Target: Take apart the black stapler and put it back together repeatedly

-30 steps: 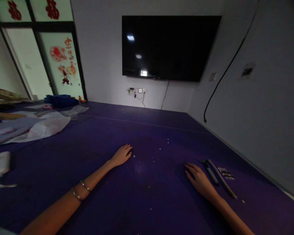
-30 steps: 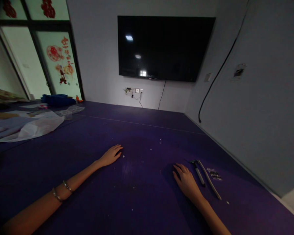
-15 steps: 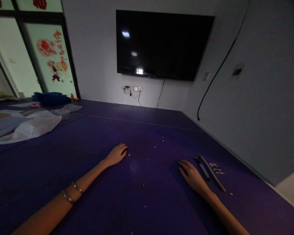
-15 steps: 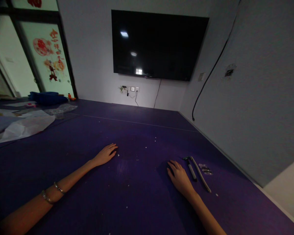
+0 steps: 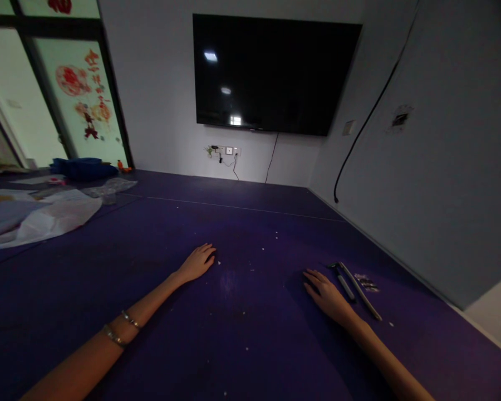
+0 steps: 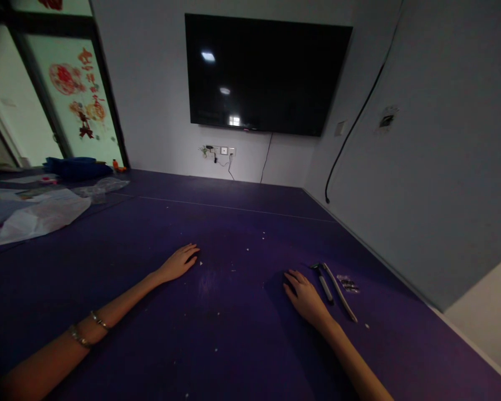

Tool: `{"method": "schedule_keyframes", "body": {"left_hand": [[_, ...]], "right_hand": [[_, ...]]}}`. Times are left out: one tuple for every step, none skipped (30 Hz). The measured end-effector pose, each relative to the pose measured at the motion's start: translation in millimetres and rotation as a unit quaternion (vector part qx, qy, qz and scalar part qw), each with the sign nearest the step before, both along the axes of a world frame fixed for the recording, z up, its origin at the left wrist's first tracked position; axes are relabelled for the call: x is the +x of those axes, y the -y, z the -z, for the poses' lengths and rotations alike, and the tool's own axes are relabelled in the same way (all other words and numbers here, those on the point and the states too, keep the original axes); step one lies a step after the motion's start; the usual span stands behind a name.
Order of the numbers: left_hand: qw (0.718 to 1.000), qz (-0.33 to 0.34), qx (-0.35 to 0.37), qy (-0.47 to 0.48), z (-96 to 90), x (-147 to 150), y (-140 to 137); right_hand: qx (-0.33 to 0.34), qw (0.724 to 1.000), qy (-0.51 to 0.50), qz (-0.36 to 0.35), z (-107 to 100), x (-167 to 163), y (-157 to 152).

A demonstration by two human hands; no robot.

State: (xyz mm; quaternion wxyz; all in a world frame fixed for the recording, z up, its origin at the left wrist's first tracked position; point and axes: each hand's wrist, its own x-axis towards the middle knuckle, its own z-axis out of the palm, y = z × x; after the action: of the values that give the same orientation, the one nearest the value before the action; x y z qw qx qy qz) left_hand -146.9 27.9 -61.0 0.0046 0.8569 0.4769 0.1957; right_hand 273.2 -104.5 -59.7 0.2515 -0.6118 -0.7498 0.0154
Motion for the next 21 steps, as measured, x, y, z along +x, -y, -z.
{"method": "schedule_keyframes", "body": {"left_hand": [[1.000, 0.000, 0.000, 0.000, 0.5, 0, 0], [1.000, 0.000, 0.001, -0.001, 0.8, -1, -1], [1.000, 0.000, 0.001, -0.003, 1.0, -1, -1], [1.000, -0.001, 0.000, -0.006, 1.1, -1, -1], [1.000, -0.002, 0.001, -0.009, 1.0, -1, -1], [1.000, -0.004, 0.002, -0.010, 0.8, -1, -1], [1.000, -0.005, 0.004, -0.010, 0.5, -1, -1], [1.000, -0.006, 0.006, -0.010, 0.1, 0, -1], [1.000, -0.005, 0.008, -0.009, -0.3, 0, 0], [1.000, -0.004, 0.009, -0.009, -0.8, 0, 0], [1.000, -0.003, 0.011, -0.009, -1.4, 0, 0], [1.000, -0.002, 0.011, -0.010, -1.9, 0, 0], [1.000, -0.002, 0.012, -0.010, -2.4, 1, 1], [1.000, -0.003, 0.012, -0.010, -2.8, 1, 1], [1.000, -0.003, 0.011, -0.009, -3.1, 1, 1], [1.000, -0.003, 0.010, -0.008, -3.4, 1, 1], [1.000, -0.002, 0.008, -0.007, -3.7, 1, 1], [1.000, -0.001, 0.006, -0.006, -3.9, 1, 1], [1.000, 0.000, 0.005, -0.005, -4.3, 1, 1], [1.000, 0.001, 0.004, -0.003, -4.7, 2, 1], [1.000, 0.001, 0.005, -0.003, -5.2, 2, 2]], "right_hand": [[0.006, 1.000, -0.026, -0.003, -4, 3, -1], [0.016, 0.998, -0.057, 0.006, -9, 6, -1], [0.030, 0.995, -0.088, 0.027, -15, 12, -2], [0.045, 0.991, -0.116, 0.059, -21, 18, -2], [0.057, 0.985, -0.133, 0.098, -28, 25, -2], [0.061, 0.980, -0.138, 0.132, -35, 33, -1], [0.056, 0.976, -0.134, 0.161, -42, 42, 0], [0.040, 0.974, -0.125, 0.183, -47, 50, 2], [0.019, 0.973, -0.116, 0.198, -51, 58, 3], [-0.003, 0.972, -0.110, 0.208, -54, 65, 5], [-0.021, 0.971, -0.108, 0.213, -55, 70, 7], [-0.036, 0.969, -0.106, 0.218, -55, 75, 9], [-0.049, 0.968, -0.103, 0.224, -53, 78, 11], [-0.059, 0.967, -0.096, 0.230, -51, 80, 12], [-0.067, 0.966, -0.084, 0.234, -49, 81, 13], [-0.075, 0.966, -0.070, 0.237, -46, 81, 13], [-0.084, 0.966, -0.056, 0.236, -43, 82, 13], [-0.095, 0.966, -0.044, 0.235, -41, 82, 13], [-0.105, 0.966, -0.033, 0.233, -39, 82, 12], [-0.118, 0.965, -0.022, 0.233, -37, 82, 11], [-0.130, 0.964, -0.011, 0.232, -36, 83, 10]]}}
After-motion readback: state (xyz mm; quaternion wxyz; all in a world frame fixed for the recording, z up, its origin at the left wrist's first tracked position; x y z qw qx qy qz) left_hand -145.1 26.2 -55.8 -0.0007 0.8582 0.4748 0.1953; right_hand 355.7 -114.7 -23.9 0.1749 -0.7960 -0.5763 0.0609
